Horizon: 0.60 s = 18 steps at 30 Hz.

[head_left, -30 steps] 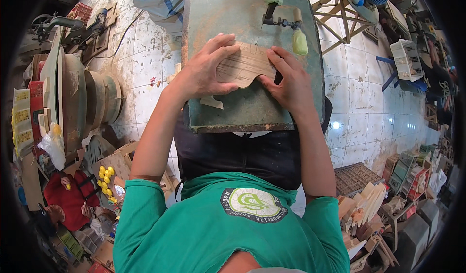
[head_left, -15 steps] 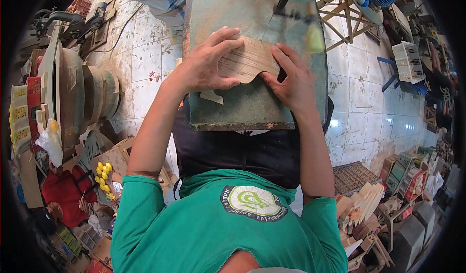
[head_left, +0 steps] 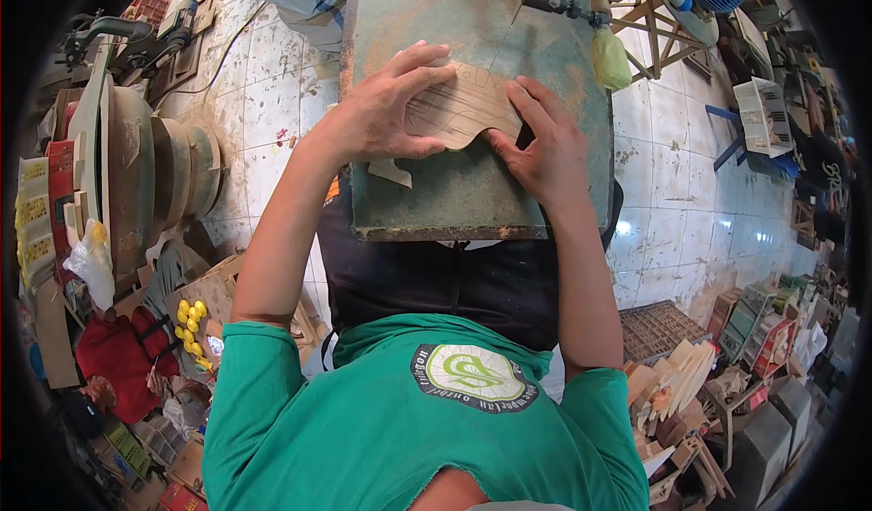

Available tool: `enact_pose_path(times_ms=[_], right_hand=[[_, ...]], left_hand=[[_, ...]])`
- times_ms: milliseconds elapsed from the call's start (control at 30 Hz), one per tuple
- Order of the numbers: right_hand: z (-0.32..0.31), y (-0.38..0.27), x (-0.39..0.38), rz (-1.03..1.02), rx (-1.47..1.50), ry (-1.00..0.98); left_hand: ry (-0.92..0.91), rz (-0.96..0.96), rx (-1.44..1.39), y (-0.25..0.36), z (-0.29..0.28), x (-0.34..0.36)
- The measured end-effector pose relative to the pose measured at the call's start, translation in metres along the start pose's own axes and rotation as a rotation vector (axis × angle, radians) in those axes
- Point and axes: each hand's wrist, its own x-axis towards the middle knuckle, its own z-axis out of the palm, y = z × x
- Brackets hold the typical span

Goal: Use a scroll saw to cut a curved shape out of a wooden board.

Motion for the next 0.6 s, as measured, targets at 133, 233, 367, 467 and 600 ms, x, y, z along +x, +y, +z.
enact_pose_path(times_ms=[133,233,367,467,600], right_hand=[[0.0006,-0.0012,-0.0005,0.016,0.006,-0.015],[0.0010,-0.0017,-0.0006,-0.003,0.005,0.006],[0.0014,-0.0023,-0.0012,0.019,0.009,0.001],[0.0015,-0.0025,-0.0005,0.011,0.005,0.012],[0.0002,-0.0036,-0.0002,0.037,0.022,-0.013]], left_hand=[[-0.013,-0.010,0.012,0.0005,-0.0020,0.0008],[-0.014,-0.005,0.017,0.0008,-0.0035,0.0016],[-0.013,-0.003,-0.002,0.0014,-0.0048,0.0024],[-0.009,0.008,0.001,0.0016,-0.0052,0.0038],[-0.013,-0.009,0.014,0.0029,-0.0058,0.0035]])
